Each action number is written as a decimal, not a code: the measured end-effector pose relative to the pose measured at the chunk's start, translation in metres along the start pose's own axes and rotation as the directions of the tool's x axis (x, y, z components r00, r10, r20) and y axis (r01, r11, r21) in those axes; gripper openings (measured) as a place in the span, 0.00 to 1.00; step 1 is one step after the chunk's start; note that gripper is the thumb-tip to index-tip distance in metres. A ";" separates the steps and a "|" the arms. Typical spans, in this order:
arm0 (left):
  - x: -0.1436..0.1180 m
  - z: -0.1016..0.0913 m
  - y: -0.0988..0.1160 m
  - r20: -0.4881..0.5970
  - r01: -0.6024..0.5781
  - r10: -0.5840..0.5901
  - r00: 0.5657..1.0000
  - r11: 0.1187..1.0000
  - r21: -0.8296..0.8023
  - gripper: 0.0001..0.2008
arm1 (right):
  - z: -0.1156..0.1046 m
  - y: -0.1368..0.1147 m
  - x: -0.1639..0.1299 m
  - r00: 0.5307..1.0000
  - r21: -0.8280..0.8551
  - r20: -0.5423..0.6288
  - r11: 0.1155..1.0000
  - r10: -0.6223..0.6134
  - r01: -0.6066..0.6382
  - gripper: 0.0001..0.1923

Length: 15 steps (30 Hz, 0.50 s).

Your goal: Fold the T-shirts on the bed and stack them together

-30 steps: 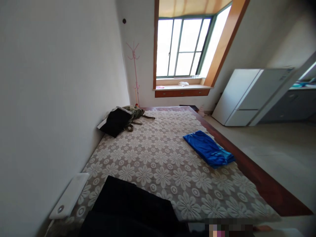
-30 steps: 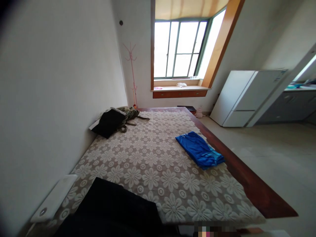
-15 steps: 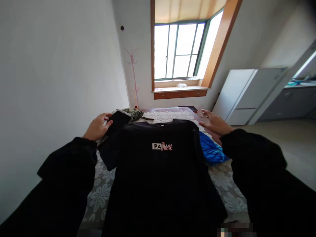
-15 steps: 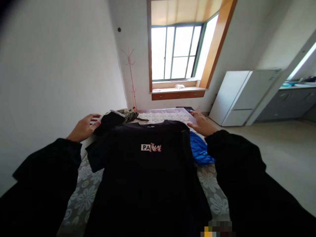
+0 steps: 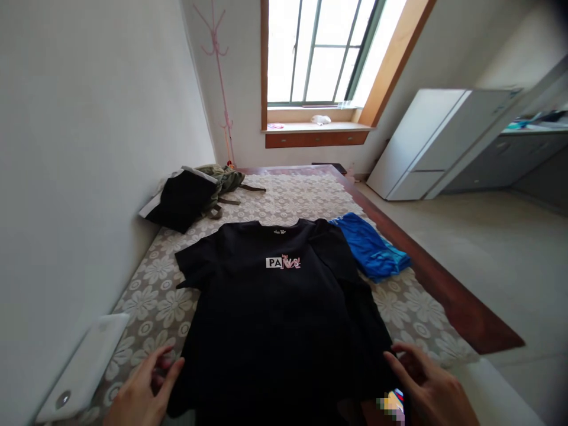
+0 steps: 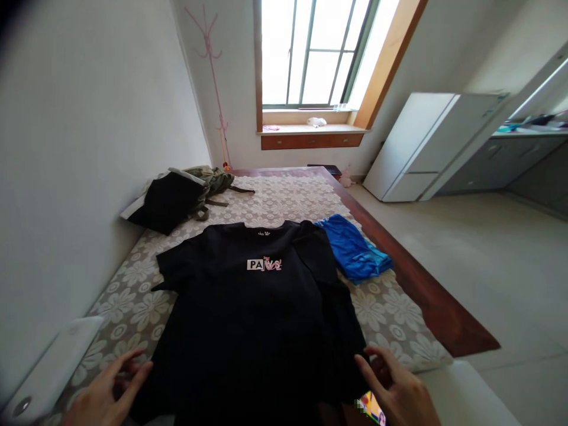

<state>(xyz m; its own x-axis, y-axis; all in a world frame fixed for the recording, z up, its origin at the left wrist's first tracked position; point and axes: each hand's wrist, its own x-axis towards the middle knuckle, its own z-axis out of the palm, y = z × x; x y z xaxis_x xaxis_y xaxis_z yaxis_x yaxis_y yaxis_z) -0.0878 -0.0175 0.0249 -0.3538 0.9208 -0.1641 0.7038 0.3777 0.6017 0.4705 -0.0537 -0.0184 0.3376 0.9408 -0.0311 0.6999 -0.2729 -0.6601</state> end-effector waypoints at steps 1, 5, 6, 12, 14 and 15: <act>0.008 -0.002 0.008 0.015 0.000 0.000 1.000 1.000 0.013 0.28 | 0.004 -0.004 -0.002 0.999 -0.015 -0.033 1.000 -0.005 0.004 0.26; 0.037 -0.002 0.044 0.139 -0.096 0.086 0.987 0.993 0.071 0.23 | 0.010 -0.027 0.015 0.998 -0.105 -0.036 0.994 -0.045 0.041 0.33; 0.042 0.000 0.051 0.161 -0.125 0.110 0.981 0.989 0.084 0.21 | 0.010 -0.031 0.021 0.998 -0.122 -0.017 0.991 -0.063 0.060 0.34; 0.041 0.003 0.059 0.142 -0.151 0.142 0.980 0.987 0.058 0.18 | 0.003 -0.029 0.037 0.985 -0.047 0.112 0.989 -0.135 0.141 0.24; 0.034 -0.002 0.049 0.138 -0.108 0.110 0.984 0.994 -0.028 0.21 | -0.008 -0.026 0.030 0.969 0.022 0.208 0.991 -0.132 0.130 0.21; 0.029 -0.006 0.041 0.159 -0.078 0.091 0.983 0.993 -0.085 0.24 | -0.015 -0.025 0.024 0.951 0.060 0.280 0.991 -0.129 0.117 0.21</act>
<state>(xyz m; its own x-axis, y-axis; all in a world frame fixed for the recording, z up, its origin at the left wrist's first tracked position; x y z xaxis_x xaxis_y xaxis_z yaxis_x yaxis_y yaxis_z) -0.0730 0.0242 0.0496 -0.1858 0.9551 -0.2306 0.6745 0.2947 0.6769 0.4707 -0.0270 0.0079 0.0541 0.9865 -0.1548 0.6952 -0.1485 -0.7034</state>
